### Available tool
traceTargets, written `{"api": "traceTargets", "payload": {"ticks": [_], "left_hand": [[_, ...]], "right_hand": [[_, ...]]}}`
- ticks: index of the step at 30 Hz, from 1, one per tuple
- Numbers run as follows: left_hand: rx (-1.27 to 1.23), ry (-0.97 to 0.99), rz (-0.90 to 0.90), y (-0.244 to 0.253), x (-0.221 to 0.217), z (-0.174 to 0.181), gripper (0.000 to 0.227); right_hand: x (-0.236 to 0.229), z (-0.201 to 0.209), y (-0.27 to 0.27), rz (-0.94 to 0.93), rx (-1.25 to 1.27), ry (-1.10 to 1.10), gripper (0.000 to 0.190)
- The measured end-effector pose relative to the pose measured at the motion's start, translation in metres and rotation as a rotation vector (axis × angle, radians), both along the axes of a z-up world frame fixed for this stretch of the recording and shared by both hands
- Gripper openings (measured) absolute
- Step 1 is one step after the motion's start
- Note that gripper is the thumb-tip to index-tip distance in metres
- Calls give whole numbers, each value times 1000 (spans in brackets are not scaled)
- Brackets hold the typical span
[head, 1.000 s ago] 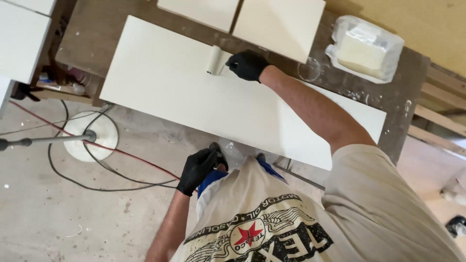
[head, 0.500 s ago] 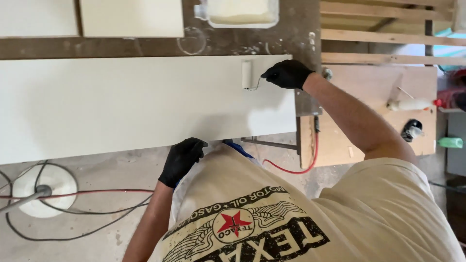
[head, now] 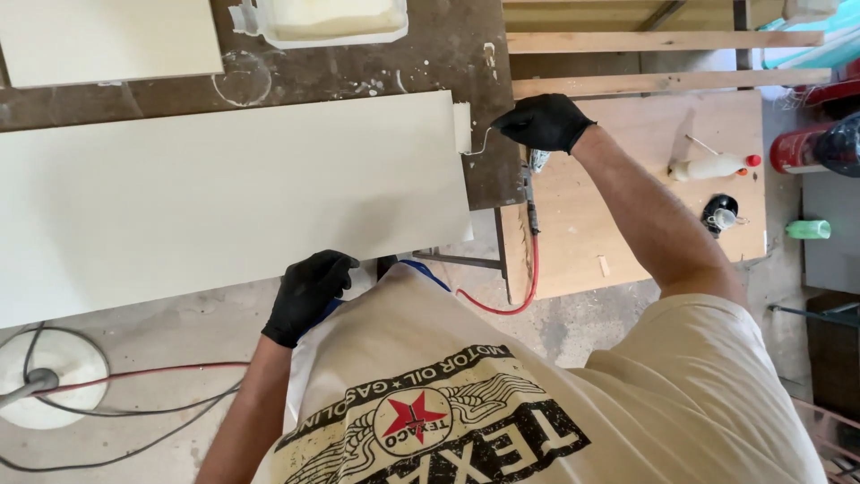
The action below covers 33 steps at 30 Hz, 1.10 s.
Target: The person is using a small paint roller to apply white paint to several wooden boards on a workbench.
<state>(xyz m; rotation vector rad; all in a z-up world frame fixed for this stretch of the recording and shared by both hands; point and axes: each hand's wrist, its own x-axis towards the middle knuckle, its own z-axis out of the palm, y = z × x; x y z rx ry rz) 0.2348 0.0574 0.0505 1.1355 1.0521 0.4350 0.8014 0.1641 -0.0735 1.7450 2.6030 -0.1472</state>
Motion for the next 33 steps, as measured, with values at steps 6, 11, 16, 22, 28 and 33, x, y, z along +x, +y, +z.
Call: {"api": "traceTargets", "payload": {"ticks": [6,11,16,22,28,33], "left_hand": [[135,98,-51,-6,-3,-13,25],[209,160,-30,-10,-21,10,24],[50,133,236,-22,-64,22,26],[151,196,346,-36,-154,15,30],[121,164,428,-50,-273,0,27],[5,149,505,-75,-349,0,27]], "right_hand": [[-30,8,12,53,33,-77,31],[-101,13,38,99,-333,71,49],[-243,24,80,79,-351,83,39],[-431,9,133,99,-406,65,38],[-646,77,147,104,-469,108,32],[-802,68,169,191,-473,187,32]]}}
